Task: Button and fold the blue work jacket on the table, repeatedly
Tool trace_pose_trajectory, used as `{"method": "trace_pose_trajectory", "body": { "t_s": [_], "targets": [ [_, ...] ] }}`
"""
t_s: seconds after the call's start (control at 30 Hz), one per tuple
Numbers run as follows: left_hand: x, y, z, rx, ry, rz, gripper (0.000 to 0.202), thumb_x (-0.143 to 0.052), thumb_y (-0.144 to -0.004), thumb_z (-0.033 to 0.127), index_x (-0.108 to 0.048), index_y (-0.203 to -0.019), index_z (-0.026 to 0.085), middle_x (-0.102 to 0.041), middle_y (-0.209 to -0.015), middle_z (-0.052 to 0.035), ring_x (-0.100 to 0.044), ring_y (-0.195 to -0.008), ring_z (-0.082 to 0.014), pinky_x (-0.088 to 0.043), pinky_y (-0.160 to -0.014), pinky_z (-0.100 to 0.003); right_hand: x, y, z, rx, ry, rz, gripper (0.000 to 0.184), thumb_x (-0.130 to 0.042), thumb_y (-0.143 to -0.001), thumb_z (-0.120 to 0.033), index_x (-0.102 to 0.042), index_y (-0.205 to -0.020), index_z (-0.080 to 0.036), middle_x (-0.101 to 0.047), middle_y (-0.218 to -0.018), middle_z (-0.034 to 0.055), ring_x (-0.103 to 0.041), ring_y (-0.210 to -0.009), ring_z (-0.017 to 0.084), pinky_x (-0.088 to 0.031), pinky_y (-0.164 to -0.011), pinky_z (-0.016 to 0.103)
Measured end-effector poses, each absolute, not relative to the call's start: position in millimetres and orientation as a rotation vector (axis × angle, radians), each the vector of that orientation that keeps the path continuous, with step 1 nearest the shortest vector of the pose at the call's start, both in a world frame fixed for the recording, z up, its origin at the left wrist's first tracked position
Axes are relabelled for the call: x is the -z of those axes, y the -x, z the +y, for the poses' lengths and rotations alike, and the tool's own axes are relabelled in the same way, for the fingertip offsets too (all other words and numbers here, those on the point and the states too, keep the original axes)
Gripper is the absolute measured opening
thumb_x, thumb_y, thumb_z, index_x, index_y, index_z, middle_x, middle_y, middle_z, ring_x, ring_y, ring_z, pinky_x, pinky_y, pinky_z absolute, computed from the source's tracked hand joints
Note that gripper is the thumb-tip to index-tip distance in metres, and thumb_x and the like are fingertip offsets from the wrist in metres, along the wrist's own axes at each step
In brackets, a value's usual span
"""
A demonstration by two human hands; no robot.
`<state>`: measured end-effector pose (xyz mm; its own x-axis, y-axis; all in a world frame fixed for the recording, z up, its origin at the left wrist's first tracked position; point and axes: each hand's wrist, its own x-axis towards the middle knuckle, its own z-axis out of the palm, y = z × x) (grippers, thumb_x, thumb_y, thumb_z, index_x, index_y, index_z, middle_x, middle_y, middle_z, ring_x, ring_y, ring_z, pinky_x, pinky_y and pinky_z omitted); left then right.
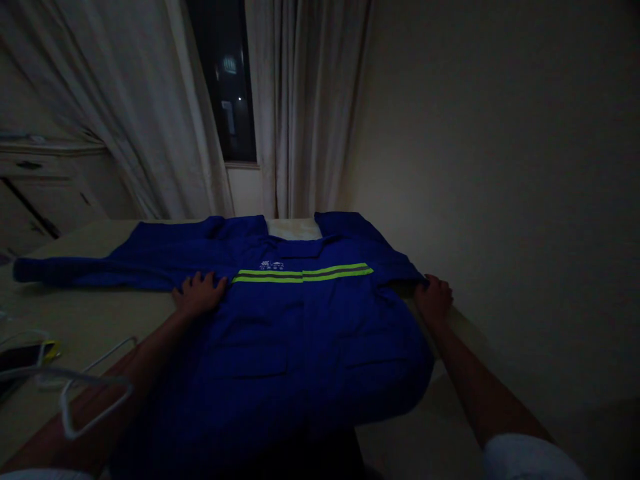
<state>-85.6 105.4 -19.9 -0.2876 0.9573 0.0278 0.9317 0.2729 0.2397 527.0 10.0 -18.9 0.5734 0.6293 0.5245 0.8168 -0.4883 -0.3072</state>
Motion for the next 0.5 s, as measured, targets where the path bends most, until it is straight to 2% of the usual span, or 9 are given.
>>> {"method": "trace_pose_trajectory", "body": {
  "t_s": [0.1,0.2,0.3,0.4,0.5],
  "targets": [
    [30.5,87.7,102.0,-0.423,-1.845,2.427,0.075,-0.03,-0.098,0.064,-0.053,-0.153,0.018,-0.039,-0.166,-0.0218,-0.031,-0.153,-0.0458,-0.021,-0.118,-0.074,2.7,-485.0,33.9,0.504,2.067,-1.454,0.04,-0.046,-0.097,-0.027,-0.067,-0.127,-0.011,-0.065,-0.123,0.021,-0.058,-0.115,0.032,-0.043,-0.098,0.042],
    [32.5,87.5,98.2,-0.432,-1.901,2.432,0.074,-0.029,-0.098,0.062,-0.055,-0.15,0.017,-0.042,-0.164,-0.0221,-0.035,-0.15,-0.0458,-0.023,-0.117,-0.074,-12.6,-410.0,76.7,0.481,1.865,-1.784,0.037,-0.05,-0.098,-0.031,-0.067,-0.126,-0.015,-0.064,-0.125,0.0174,-0.056,-0.117,0.031,-0.041,-0.101,0.041],
    [31.3,84.6,94.2,-0.435,-1.945,2.454,0.07,-0.027,-0.1,0.059,-0.059,-0.147,0.017,-0.046,-0.162,-0.0208,-0.038,-0.149,-0.044,-0.025,-0.117,-0.073,-18.7,-323.6,125.2,0.335,1.72,-2.103,0.034,-0.052,-0.101,-0.037,-0.068,-0.125,-0.019,-0.064,-0.126,0.0147,-0.058,-0.117,0.028,-0.042,-0.101,0.037],
    [30.3,81.9,91.2,-0.441,-1.964,2.487,0.067,-0.028,-0.101,0.056,-0.06,-0.146,0.017,-0.049,-0.159,-0.0202,-0.04,-0.148,-0.0429,-0.027,-0.117,-0.072,-15.5,-256.3,167.0,0.173,1.762,-2.281,0.04,-0.058,-0.1,-0.044,-0.064,-0.13,-0.018,-0.063,-0.131,0.0162,-0.062,-0.117,0.028,-0.047,-0.099,0.036],
    [29.8,80.1,90.3,-0.441,-1.978,2.498,0.065,-0.031,-0.101,0.055,-0.061,-0.145,0.017,-0.051,-0.158,-0.0195,-0.041,-0.147,-0.0425,-0.028,-0.117,-0.071,-16.1,-224.1,202.5,0.058,1.888,-2.371,0.031,-0.061,-0.098,-0.033,-0.066,-0.125,-0.018,-0.07,-0.122,0.0175,-0.068,-0.111,0.03,-0.05,-0.096,0.04]
  ]
}}
